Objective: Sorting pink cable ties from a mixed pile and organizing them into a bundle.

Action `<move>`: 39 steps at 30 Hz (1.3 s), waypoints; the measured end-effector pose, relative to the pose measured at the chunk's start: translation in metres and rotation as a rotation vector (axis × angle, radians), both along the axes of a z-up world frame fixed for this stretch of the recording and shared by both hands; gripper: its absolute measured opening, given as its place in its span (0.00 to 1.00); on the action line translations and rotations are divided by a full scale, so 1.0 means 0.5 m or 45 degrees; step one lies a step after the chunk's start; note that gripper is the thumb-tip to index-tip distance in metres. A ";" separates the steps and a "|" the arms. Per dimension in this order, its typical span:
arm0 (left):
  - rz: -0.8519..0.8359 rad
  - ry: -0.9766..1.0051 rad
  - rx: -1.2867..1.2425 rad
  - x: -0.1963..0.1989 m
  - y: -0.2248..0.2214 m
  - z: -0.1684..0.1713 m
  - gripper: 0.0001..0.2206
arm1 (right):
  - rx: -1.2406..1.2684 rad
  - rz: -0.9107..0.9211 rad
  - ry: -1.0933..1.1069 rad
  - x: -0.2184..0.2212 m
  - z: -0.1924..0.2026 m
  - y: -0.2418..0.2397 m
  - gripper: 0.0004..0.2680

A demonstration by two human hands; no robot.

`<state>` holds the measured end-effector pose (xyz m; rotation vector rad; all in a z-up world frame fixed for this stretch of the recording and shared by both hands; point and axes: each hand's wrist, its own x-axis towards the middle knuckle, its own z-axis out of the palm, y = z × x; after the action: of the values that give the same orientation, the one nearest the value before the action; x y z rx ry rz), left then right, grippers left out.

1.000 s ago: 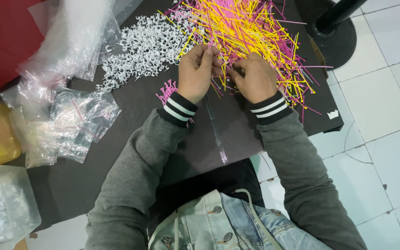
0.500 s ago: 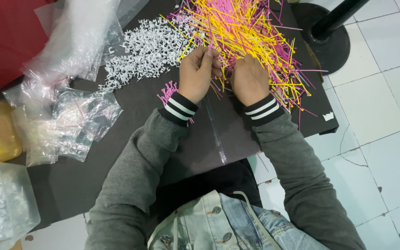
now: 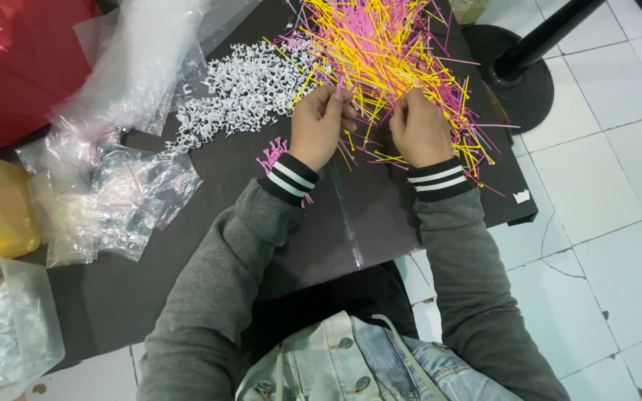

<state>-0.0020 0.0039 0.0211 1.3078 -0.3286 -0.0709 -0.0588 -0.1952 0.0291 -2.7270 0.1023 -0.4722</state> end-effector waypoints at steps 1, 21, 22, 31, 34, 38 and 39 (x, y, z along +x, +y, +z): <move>-0.003 -0.001 0.000 0.001 0.000 -0.002 0.11 | 0.000 -0.003 -0.001 0.002 -0.007 -0.003 0.07; -0.113 -0.035 0.174 -0.020 0.013 0.023 0.12 | 0.695 0.118 -0.425 0.016 -0.029 -0.037 0.05; -0.116 -0.036 0.174 -0.019 0.010 0.021 0.12 | 0.694 0.115 -0.427 0.019 -0.026 -0.037 0.05; 0.111 -0.216 0.436 -0.030 0.015 0.041 0.13 | 0.840 0.074 -0.647 0.018 -0.001 -0.015 0.07; 0.036 -0.169 0.257 -0.016 0.005 0.017 0.12 | 0.771 0.184 -0.714 0.001 0.034 0.032 0.07; 0.058 -0.177 0.175 0.010 -0.013 -0.043 0.09 | 0.958 0.457 -0.540 -0.004 0.026 0.091 0.05; 0.065 -0.166 0.186 0.010 -0.013 -0.045 0.09 | 0.972 0.490 -0.477 -0.007 0.024 0.106 0.06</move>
<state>0.0028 -0.0025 -0.0015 1.4683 -0.4069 0.0343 -0.0622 -0.1421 0.0408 -1.8220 -0.2804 -0.6525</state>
